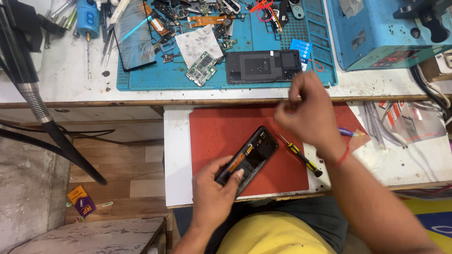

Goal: The person uses a screwdriver to remove screws from the back of a disassembled smartphone. They then use a toothbrush to clean the internal components and the back cover of the phone. The person handles the phone and tools throughout the process.

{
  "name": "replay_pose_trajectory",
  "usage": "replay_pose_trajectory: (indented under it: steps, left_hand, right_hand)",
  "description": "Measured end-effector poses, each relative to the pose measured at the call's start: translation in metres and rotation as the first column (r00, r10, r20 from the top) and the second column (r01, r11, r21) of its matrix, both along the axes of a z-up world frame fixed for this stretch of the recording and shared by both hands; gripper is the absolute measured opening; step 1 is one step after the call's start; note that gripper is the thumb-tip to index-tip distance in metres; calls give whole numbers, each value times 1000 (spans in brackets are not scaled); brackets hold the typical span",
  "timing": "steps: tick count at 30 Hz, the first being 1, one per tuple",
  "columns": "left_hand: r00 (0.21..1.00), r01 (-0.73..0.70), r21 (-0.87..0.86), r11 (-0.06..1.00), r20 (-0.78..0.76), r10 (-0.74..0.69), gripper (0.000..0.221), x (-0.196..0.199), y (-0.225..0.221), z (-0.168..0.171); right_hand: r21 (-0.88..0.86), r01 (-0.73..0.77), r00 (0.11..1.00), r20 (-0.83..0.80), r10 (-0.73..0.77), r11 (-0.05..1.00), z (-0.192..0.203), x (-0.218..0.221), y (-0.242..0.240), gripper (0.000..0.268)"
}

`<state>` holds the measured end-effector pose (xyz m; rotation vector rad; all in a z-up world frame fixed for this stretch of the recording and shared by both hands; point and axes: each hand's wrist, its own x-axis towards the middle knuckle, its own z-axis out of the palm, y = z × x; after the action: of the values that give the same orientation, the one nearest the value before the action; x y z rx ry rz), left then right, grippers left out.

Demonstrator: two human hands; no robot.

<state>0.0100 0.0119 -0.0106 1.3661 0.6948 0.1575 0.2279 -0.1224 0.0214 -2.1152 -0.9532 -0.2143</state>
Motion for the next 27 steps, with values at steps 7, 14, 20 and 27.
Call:
replay_pose_trajectory:
  steps: [7, 14, 20, 27]
  left_hand:
    - [987, 153, 361, 920, -105, -123, 42, 17, 28, 27]
    - [978, 202, 622, 756, -95, -183, 45, 23, 31, 34]
    - [904, 428, 693, 579, -337, -264, 93, 28, 28, 46]
    - [913, 406, 782, 474, -318, -256, 83, 29, 26, 36]
  right_hand:
    - [-157, -37, 939, -342, -20, 987, 24, 77, 34, 36]
    - [-125, -96, 945, -324, 51, 988, 30, 90, 38, 31]
    - [-331, -109, 979, -201, 43, 937, 37, 33, -29, 18]
    - [-636, -12, 958, -227, -173, 771, 9, -66, -87, 31]
